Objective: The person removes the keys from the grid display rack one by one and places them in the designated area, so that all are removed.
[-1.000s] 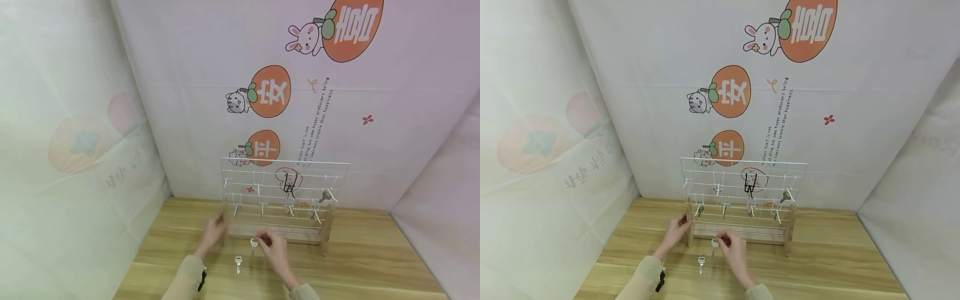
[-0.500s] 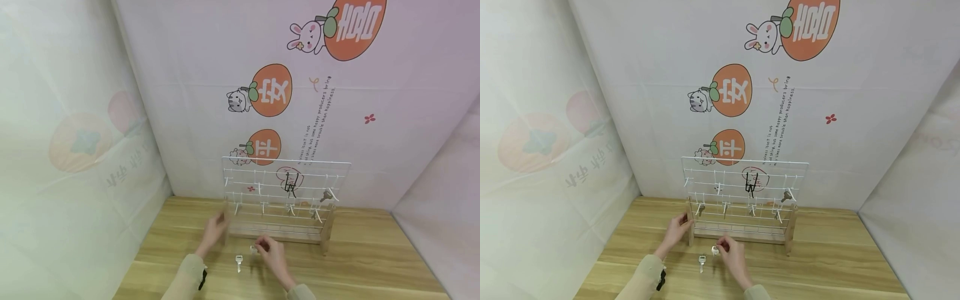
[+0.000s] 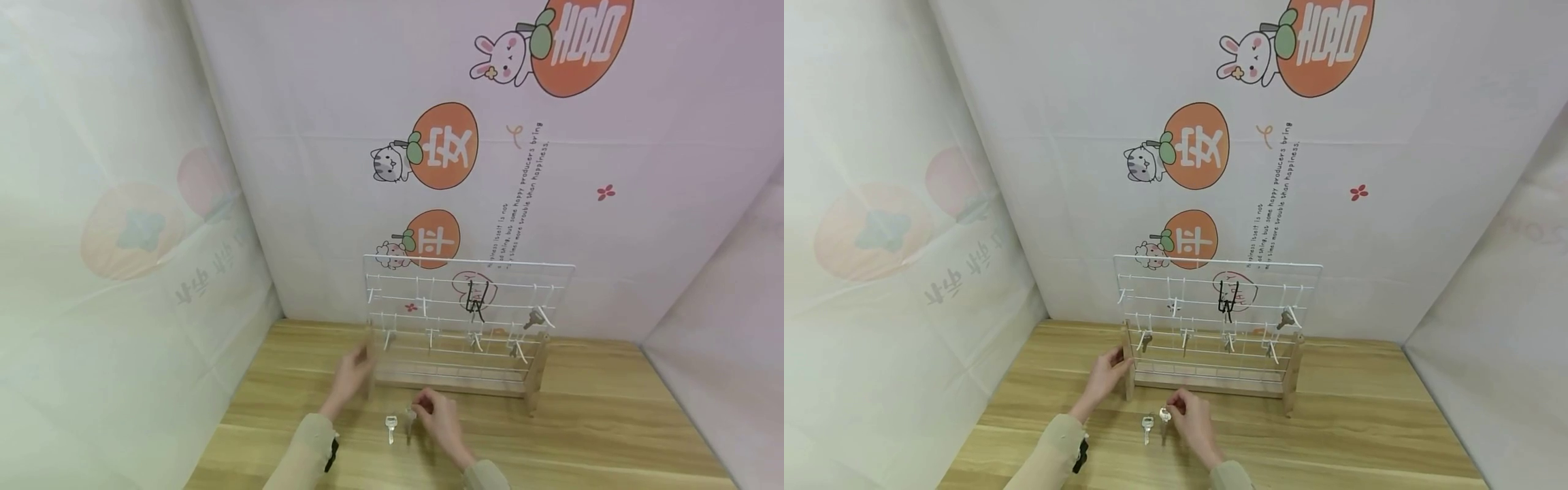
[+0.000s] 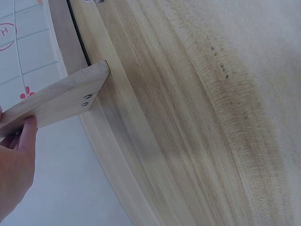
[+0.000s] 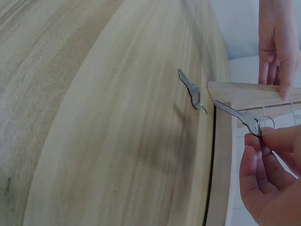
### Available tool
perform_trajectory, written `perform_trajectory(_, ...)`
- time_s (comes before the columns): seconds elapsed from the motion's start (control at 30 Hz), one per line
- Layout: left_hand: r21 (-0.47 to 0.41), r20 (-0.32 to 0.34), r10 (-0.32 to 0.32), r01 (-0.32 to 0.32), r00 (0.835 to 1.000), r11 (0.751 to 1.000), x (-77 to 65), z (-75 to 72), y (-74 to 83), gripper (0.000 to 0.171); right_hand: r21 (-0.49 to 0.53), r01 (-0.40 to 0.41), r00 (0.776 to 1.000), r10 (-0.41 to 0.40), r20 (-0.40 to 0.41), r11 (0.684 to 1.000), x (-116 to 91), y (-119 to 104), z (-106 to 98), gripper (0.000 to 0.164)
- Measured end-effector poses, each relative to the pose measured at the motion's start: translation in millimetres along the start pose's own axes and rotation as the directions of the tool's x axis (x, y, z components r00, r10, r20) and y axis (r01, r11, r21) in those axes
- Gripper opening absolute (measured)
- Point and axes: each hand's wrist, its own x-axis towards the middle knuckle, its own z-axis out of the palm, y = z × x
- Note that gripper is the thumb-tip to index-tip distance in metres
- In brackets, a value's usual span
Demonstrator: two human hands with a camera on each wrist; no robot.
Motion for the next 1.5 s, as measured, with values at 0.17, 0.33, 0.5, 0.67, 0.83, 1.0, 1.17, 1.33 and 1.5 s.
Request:
perform_trajectory(0.17, 0.014, 0.003, -0.013, 0.013, 1.000, 1.000, -0.1, -0.4, -1.6, 0.055, -0.002, 0.006, 1.000, -0.006, 0.012, 1.000, 0, 5, 5, 0.008)
perform_trajectory(0.33, 0.011, 0.010, -0.021, 0.021, 1.000, 1.000, 1.1, -0.5, -3.1, 0.057, -0.013, -0.002, 0.999, 0.003, 0.040, 1.000, 1, 10, 8, 0.008)
perform_trajectory(0.5, 0.019, 0.008, -0.018, 0.018, 1.000, 1.000, 0.7, -0.8, -1.6, 0.056, -0.016, -0.006, 0.998, 0.008, 0.066, 1.000, 1, 14, 9, 0.009)
perform_trajectory(0.67, 0.006, 0.003, -0.015, 0.015, 1.000, 1.000, 0.2, -0.7, -0.8, 0.054, -0.022, -0.013, 0.997, 0.015, 0.082, 1.000, 2, 18, 11, 0.010)
perform_trajectory(0.83, 0.002, 0.008, -0.009, 0.009, 1.000, 1.000, 0.2, -1.0, -0.7, 0.054, -0.029, -0.009, 0.996, 0.012, 0.089, 1.000, 4, 21, 12, 0.009)
perform_trajectory(1.0, 0.018, 0.016, -0.016, 0.016, 1.000, 1.000, 0.9, -0.5, -1.6, 0.054, -0.035, -0.017, 0.994, 0.021, 0.103, 0.999, 5, 22, 12, 0.009)
perform_trajectory(1.17, 0.014, 0.008, -0.038, 0.038, 0.999, 0.999, 1.9, -0.2, -2.2, 0.053, -0.029, -0.024, 0.994, 0.027, 0.110, 0.999, 4, 24, 13, 0.010)
perform_trajectory(1.33, 0.027, 0.008, -0.022, 0.022, 1.000, 0.999, 1.6, -0.4, -3.1, 0.053, -0.018, -0.031, 0.993, 0.033, 0.116, 0.999, 4, 26, 15, 0.009)
perform_trajectory(1.5, 0.022, 0.006, -0.031, 0.031, 1.000, 0.999, 2.1, -0.2, -3.3, 0.053, -0.050, -0.023, 0.991, 0.029, 0.128, 0.999, 6, 29, 17, 0.006)
